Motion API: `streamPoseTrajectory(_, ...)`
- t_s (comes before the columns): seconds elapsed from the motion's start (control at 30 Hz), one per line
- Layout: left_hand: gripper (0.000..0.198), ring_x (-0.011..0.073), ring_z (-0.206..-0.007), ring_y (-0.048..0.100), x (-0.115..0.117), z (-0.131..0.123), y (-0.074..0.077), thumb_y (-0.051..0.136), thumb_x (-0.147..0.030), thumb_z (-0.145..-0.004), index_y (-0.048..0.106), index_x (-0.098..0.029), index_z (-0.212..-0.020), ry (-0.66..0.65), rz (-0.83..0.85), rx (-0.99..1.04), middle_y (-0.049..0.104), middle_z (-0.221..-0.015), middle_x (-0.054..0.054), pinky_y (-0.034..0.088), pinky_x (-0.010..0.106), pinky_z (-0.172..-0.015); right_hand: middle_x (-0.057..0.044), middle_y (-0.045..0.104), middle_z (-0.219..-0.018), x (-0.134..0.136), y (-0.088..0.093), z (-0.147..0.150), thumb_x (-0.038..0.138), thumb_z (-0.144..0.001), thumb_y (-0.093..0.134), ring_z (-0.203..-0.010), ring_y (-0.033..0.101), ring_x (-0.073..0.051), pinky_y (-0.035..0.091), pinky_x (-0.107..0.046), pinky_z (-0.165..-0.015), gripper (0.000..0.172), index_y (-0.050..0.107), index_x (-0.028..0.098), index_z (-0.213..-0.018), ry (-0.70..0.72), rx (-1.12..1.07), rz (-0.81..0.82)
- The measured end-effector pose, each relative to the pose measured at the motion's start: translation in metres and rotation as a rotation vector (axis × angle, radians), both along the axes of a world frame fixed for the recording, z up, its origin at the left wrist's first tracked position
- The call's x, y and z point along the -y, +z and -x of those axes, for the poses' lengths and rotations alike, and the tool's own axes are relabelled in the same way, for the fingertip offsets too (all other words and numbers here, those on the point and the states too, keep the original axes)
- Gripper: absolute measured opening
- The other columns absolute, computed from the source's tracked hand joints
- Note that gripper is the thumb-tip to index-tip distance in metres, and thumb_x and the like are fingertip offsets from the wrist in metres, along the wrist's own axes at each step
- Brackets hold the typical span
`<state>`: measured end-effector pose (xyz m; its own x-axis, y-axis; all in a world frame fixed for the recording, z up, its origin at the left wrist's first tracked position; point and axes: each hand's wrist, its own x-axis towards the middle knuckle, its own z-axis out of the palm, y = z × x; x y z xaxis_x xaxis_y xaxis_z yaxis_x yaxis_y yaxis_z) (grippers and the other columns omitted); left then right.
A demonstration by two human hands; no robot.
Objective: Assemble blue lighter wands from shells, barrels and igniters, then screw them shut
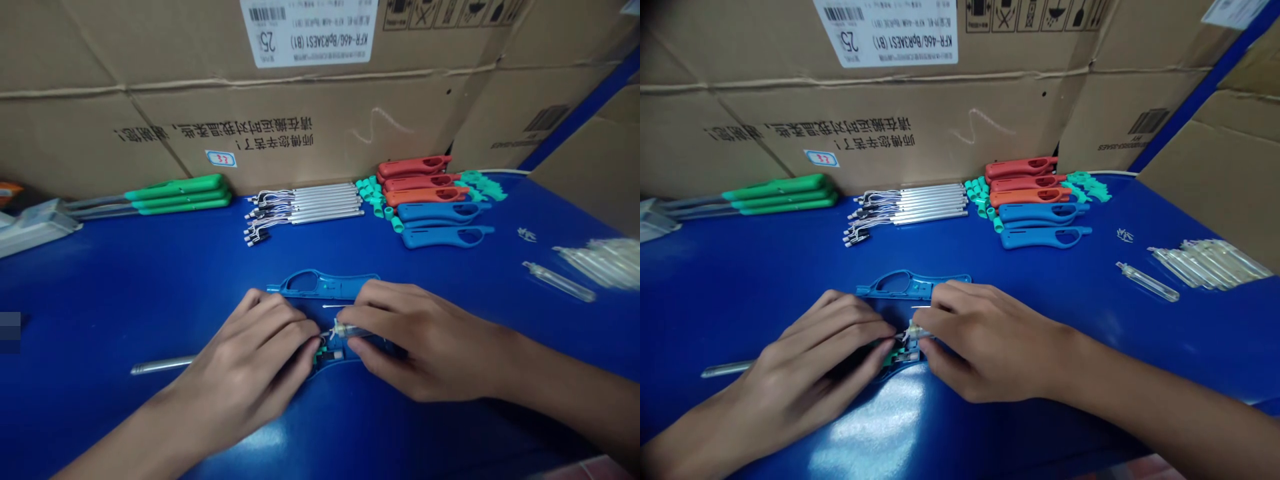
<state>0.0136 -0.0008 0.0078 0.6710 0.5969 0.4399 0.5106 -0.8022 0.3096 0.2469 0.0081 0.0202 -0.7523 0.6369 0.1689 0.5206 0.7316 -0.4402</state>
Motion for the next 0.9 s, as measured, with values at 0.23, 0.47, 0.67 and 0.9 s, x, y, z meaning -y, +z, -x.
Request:
streamPoseTrajectory(0.23, 0.01, 0.0141, -0.076, 0.056, 0.0, 0.0001, 0.0005, 0.057, -0.01, -0.089, 0.063, -0.015, -0.095, -0.008, 0.001, -0.01, 0.065, -0.083, 0.002, 0.04, 0.033, -0.075, -0.007, 0.06, -0.087, 0.0001, -0.0008, 0.0, 0.021, -0.094, 0.047, -0.081, 0.056, -0.016, 0.045, -0.03, -0.075, 0.018, 0.063, 0.015, -0.099, 0.014, -0.005, -0.02)
streamPoseTrajectory(0.47, 0.01, 0.0142, -0.075, 0.057, -0.0015, -0.0015, -0.0001, 0.057, -0.01, -0.088, 0.064, -0.015, -0.093, -0.007, -0.006, -0.015, 0.065, -0.081, 0.002, 0.04, 0.032, -0.074, -0.007, 0.06, -0.087, 0.0005, -0.0018, -0.0001, 0.021, -0.094, 0.047, -0.081, 0.056, -0.017, 0.046, -0.03, -0.075, 0.019, 0.062, 0.015, -0.104, 0.027, -0.01, -0.035)
streamPoseTrajectory(0.67, 0.011, 0.0143, -0.075, 0.056, -0.0008, 0.0005, -0.0007, 0.058, -0.009, -0.088, 0.063, -0.015, -0.094, -0.006, 0.009, -0.014, 0.065, -0.082, 0.002, 0.039, 0.032, -0.074, -0.008, 0.061, -0.088, 0.0008, -0.0006, 0.0002, 0.02, -0.095, 0.046, -0.081, 0.056, -0.017, 0.046, -0.03, -0.075, 0.022, 0.063, 0.013, -0.107, 0.038, -0.021, -0.053)
streamPoseTrajectory(0.9, 0.01, 0.0138, -0.075, 0.057, -0.0003, 0.0012, 0.0003, 0.056, -0.011, -0.089, 0.063, -0.016, -0.093, 0.006, -0.005, -0.019, 0.065, -0.082, 0.001, 0.04, 0.032, -0.074, -0.007, 0.06, -0.087, 0.0012, -0.0016, -0.0007, 0.02, -0.094, 0.047, -0.081, 0.056, -0.016, 0.046, -0.03, -0.075, 0.019, 0.062, 0.015, -0.104, 0.037, -0.021, -0.066)
